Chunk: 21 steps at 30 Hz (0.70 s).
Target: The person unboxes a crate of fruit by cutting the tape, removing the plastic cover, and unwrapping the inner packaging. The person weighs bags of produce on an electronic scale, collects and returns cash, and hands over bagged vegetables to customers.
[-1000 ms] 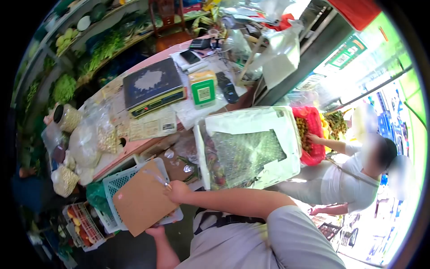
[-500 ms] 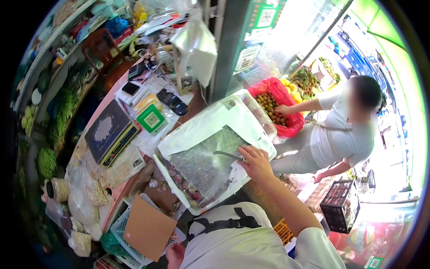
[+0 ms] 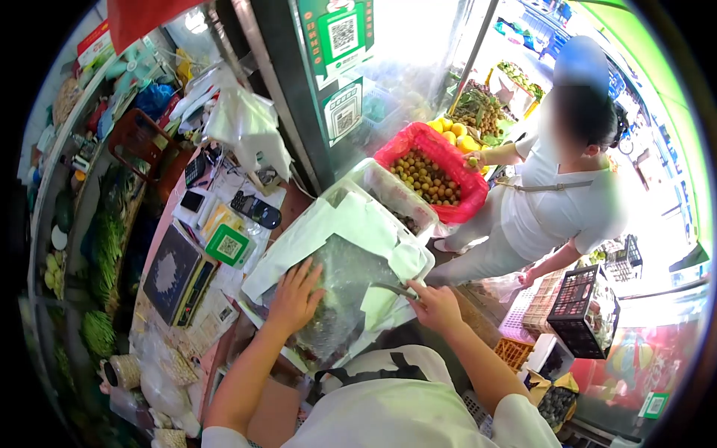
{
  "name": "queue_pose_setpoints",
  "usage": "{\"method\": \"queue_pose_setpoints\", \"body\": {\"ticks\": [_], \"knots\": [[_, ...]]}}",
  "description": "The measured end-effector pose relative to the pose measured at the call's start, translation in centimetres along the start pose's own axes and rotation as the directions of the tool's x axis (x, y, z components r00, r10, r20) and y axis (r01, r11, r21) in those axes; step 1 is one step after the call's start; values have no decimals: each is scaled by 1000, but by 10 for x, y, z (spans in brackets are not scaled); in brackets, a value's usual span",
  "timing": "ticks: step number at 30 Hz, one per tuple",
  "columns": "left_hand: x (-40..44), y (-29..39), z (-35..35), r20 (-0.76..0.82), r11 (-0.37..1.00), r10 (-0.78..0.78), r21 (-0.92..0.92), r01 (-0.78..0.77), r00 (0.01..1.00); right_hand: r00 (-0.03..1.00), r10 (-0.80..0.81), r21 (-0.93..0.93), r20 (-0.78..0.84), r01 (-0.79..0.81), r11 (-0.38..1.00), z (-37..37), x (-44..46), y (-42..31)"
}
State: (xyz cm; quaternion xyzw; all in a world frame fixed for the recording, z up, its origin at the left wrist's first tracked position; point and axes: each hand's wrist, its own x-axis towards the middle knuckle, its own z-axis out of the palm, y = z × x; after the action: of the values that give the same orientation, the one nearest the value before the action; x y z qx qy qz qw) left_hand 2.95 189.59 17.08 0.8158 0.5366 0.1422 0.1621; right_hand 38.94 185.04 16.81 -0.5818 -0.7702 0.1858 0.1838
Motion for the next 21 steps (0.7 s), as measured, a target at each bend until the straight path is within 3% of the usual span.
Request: {"method": "queue_pose_setpoints", "body": {"ticks": [2, 4, 5, 6, 8, 9, 11, 14, 15, 17, 18, 20, 21], "knots": [[17, -17, -7, 82, 997, -57, 62, 52, 995, 1000, 8, 16, -14, -8, 1000, -2, 1, -1], [32, -39, -19, -145, 960, -78, 256, 114, 986, 974, -173, -96, -143, 160, 982, -6, 11, -14], [41, -51, -24, -159, 973, -95, 195, 126, 983, 987, -134, 30, -88, 137, 990, 1, 18, -16], [49, -71, -25, -147, 994, -73, 73, 84, 986, 988, -122, 39, -90, 126, 991, 4, 31, -21], [64, -90, -29, 48, 966, -186, -173, 191, 981, 987, -154, 137, 48, 146, 980, 4, 57, -34], [74, -89, -33, 52, 969, -174, -171, 181, 983, 989, -145, 136, 39, 138, 981, 6, 70, -36], [89, -87, -42, 308, 828, -441, -221, 515, 843, 994, -109, 16, 29, 109, 994, 13, 91, -36], [101, -119, -19, 317, 816, -404, -300, 495, 858, 997, -30, 12, -72, 31, 999, 24, 121, -24], [106, -122, -18, 324, 815, -404, -298, 497, 856, 999, 41, 55, -35, -39, 998, 28, 131, -17], [115, -125, -16, 395, 699, -491, -352, 622, 776, 995, 79, 21, -60, -78, 997, 33, 151, 1], [114, -122, -14, 404, 697, -493, -347, 628, 771, 993, 104, -12, -63, -105, 994, 34, 159, 8], [110, -103, -14, 57, 930, -325, -165, 330, 944, 986, 141, -69, -94, -148, 987, 30, 170, 19], [107, -79, -25, -16, 962, -248, -119, 244, 969, 972, 223, 145, -74, -211, 967, 28, 173, 28]]}}
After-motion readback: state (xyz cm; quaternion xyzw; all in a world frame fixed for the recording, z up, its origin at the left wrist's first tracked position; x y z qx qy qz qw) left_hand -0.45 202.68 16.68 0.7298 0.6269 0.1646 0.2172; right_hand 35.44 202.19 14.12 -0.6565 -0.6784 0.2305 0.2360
